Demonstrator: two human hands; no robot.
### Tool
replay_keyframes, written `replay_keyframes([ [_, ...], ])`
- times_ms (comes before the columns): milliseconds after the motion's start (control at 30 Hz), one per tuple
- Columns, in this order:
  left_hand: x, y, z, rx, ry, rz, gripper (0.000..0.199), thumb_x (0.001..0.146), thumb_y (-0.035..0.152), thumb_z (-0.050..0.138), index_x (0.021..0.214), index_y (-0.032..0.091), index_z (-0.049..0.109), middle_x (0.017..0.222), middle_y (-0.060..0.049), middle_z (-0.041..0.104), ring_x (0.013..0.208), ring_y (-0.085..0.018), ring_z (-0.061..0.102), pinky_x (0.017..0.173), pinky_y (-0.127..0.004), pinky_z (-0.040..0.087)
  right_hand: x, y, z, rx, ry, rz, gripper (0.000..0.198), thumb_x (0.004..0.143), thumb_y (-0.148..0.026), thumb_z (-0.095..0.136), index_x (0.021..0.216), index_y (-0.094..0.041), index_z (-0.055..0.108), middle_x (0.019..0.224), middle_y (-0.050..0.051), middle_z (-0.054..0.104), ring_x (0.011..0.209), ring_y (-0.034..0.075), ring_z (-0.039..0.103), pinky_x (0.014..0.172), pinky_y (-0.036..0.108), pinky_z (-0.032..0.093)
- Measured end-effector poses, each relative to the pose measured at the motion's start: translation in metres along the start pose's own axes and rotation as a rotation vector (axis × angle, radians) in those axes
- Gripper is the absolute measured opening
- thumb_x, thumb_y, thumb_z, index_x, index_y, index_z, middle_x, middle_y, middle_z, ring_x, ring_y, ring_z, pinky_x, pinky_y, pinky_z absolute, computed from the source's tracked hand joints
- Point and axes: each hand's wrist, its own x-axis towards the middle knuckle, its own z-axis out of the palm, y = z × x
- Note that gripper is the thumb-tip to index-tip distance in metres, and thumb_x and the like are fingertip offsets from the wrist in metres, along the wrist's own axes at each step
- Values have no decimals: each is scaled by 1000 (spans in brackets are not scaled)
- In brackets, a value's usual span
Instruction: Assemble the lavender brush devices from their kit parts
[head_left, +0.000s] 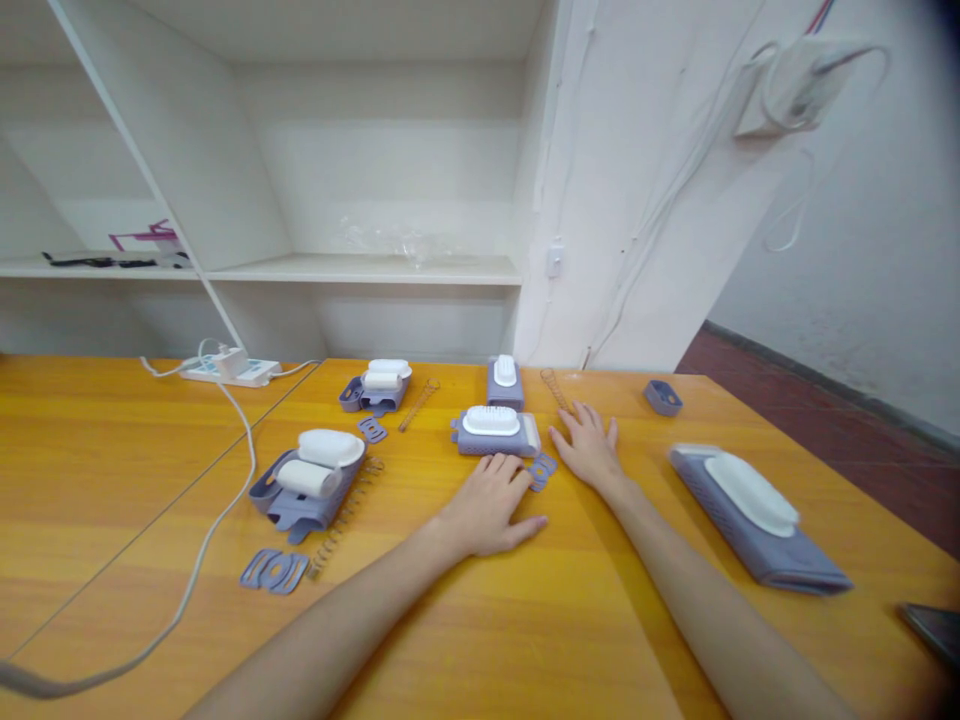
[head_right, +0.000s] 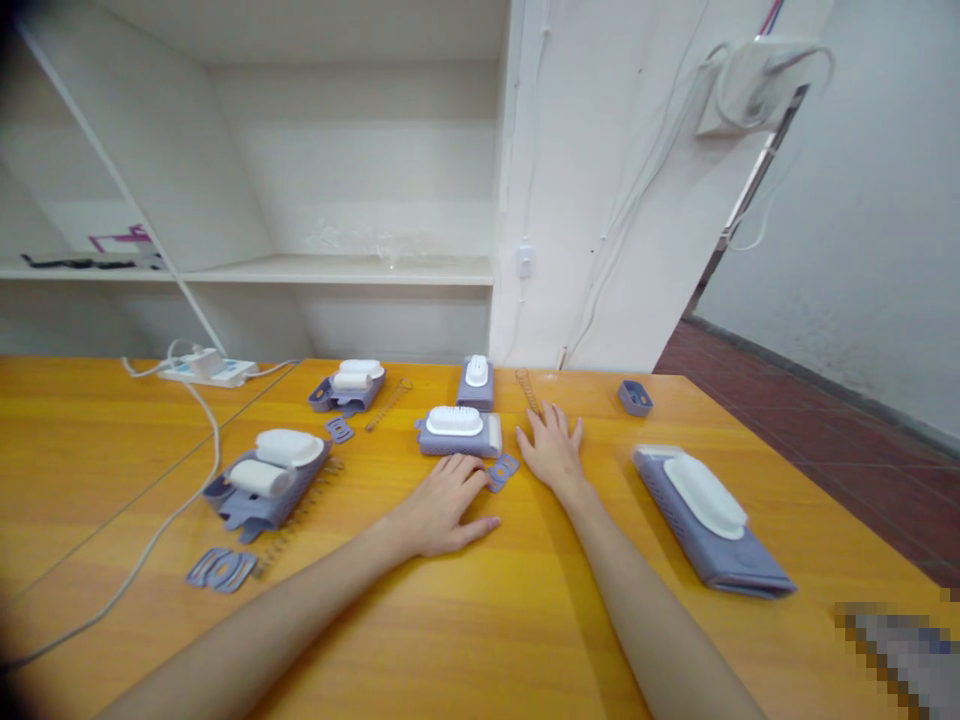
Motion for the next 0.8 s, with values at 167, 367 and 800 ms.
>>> replay_keyframes([
  [167, 0, 0, 2, 33, 21, -37, 32, 82, 50, 47, 86, 18, 52, 97, -8, 52, 94, -23, 47, 84, -37, 38, -3, -6, -11, -76, 139, 51, 40, 90, -36, 31, 75, -17, 63, 86, 10, 61, 97, 25, 46, 91, 44, 25],
  [367, 0, 0, 5, 83, 41, -77, 23, 85, 41, 46, 83, 18, 51, 94, -8, 52, 91, -22, 46, 79, -36, 37, -8, -11, -12, -169, 125, 293, 40, 83, -42, 43, 106, -14, 61, 100, 18, 55, 98, 32, 44, 76, 42, 33],
  [800, 1, -10, 15, 54, 111, -196, 13, 89, 26, 42, 98, 21, 50, 97, -6, 55, 94, -21, 48, 80, -35, 39, -8, 7, -7, 59, -28, 40, 46, 70, -5, 43, 105, -24, 64, 110, 5, 61, 104, 22, 47, 84, 34, 32],
])
